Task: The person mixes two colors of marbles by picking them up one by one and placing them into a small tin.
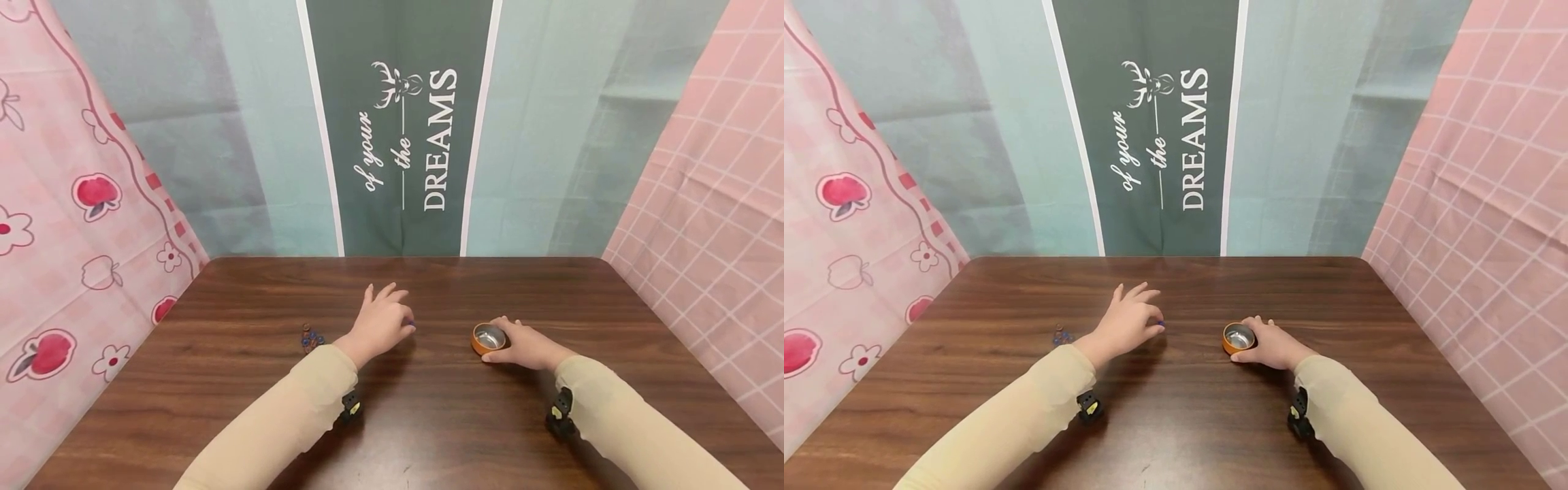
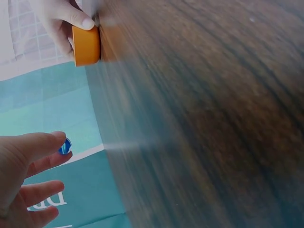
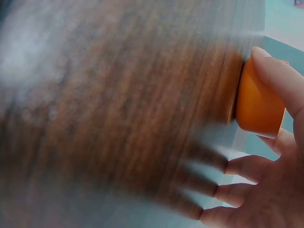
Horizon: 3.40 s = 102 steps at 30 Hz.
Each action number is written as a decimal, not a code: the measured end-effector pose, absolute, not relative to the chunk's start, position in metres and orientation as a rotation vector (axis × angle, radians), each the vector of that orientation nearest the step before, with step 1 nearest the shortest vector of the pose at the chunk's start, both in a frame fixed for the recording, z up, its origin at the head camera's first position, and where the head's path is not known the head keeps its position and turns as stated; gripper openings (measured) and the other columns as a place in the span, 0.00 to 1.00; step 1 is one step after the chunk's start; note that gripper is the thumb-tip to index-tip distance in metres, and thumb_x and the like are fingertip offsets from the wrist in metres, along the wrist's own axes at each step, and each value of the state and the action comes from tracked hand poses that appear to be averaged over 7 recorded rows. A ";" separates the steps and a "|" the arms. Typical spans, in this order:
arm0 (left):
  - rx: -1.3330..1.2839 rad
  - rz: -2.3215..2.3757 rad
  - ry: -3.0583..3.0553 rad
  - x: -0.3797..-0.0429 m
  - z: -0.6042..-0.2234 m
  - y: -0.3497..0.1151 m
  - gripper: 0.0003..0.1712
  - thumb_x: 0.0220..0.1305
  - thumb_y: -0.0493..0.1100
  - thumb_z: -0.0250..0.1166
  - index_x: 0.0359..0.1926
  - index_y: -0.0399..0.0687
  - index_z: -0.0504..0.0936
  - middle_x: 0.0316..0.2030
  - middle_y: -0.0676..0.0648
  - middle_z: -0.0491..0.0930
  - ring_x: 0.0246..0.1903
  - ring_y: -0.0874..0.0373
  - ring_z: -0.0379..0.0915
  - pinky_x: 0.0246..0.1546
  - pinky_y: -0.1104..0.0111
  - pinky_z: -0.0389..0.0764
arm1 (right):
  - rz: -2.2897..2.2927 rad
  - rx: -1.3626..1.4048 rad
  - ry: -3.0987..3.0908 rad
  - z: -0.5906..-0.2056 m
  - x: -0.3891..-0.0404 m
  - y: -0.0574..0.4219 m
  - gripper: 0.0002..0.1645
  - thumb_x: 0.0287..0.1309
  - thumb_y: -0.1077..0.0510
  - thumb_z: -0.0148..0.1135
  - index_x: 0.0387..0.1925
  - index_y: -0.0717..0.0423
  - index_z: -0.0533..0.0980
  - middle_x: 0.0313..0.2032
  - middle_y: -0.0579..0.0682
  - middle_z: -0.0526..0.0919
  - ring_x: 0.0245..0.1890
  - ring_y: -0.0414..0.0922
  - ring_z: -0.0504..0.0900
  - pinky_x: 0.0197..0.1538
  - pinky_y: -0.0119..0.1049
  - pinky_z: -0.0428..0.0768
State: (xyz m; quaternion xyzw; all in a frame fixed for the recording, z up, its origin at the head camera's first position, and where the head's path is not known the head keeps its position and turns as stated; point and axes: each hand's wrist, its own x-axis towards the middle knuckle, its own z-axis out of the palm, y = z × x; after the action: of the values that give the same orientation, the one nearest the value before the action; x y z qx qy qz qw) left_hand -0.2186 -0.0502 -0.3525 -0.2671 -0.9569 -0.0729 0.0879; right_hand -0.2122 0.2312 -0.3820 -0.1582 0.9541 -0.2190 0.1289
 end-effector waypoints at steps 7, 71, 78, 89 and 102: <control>-0.797 -0.213 -2.835 -0.218 -0.350 -0.041 0.08 0.49 0.54 0.61 0.28 0.61 0.82 0.53 0.50 0.67 0.58 0.51 0.49 0.52 0.44 0.38 | -0.629 -0.465 2.781 -0.379 -0.211 0.231 0.45 0.36 0.36 0.60 0.53 0.57 0.63 0.55 0.68 0.58 0.54 0.70 0.49 0.48 0.61 0.55; -0.956 -0.214 -2.826 -0.213 -0.345 0.033 0.08 0.49 0.56 0.60 0.31 0.65 0.81 0.54 0.52 0.65 0.57 0.54 0.53 0.53 0.46 0.40 | -0.661 -0.548 2.710 -0.374 -0.214 0.237 0.41 0.39 0.37 0.59 0.53 0.54 0.62 0.51 0.61 0.66 0.54 0.65 0.56 0.48 0.57 0.60; -0.972 -0.223 -2.860 -0.215 -0.343 0.045 0.09 0.49 0.54 0.61 0.33 0.63 0.82 0.54 0.53 0.65 0.57 0.55 0.53 0.54 0.47 0.40 | -0.668 -0.516 2.697 -0.370 -0.215 0.238 0.42 0.38 0.37 0.60 0.54 0.52 0.62 0.52 0.60 0.66 0.55 0.64 0.55 0.49 0.57 0.59; -0.947 -0.256 -2.927 -0.220 -0.336 0.058 0.09 0.49 0.54 0.61 0.34 0.64 0.81 0.55 0.54 0.64 0.57 0.56 0.52 0.54 0.48 0.41 | -0.665 -0.539 2.653 -0.357 -0.222 0.243 0.41 0.40 0.37 0.59 0.53 0.53 0.62 0.49 0.57 0.69 0.55 0.65 0.54 0.48 0.57 0.59; -0.954 -0.270 -2.944 -0.218 -0.338 0.064 0.11 0.51 0.54 0.60 0.37 0.65 0.80 0.54 0.55 0.65 0.56 0.57 0.54 0.54 0.48 0.43 | -0.655 -0.545 2.657 -0.360 -0.222 0.245 0.41 0.40 0.37 0.59 0.54 0.53 0.62 0.51 0.60 0.67 0.55 0.67 0.53 0.47 0.58 0.59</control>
State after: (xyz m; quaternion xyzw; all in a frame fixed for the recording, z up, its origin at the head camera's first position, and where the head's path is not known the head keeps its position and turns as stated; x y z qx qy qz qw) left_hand -0.2179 0.0638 -0.3384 -0.3072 -0.9475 -0.0868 0.0174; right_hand -0.2218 0.2453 -0.3597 -0.1922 0.9376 -0.2312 0.1749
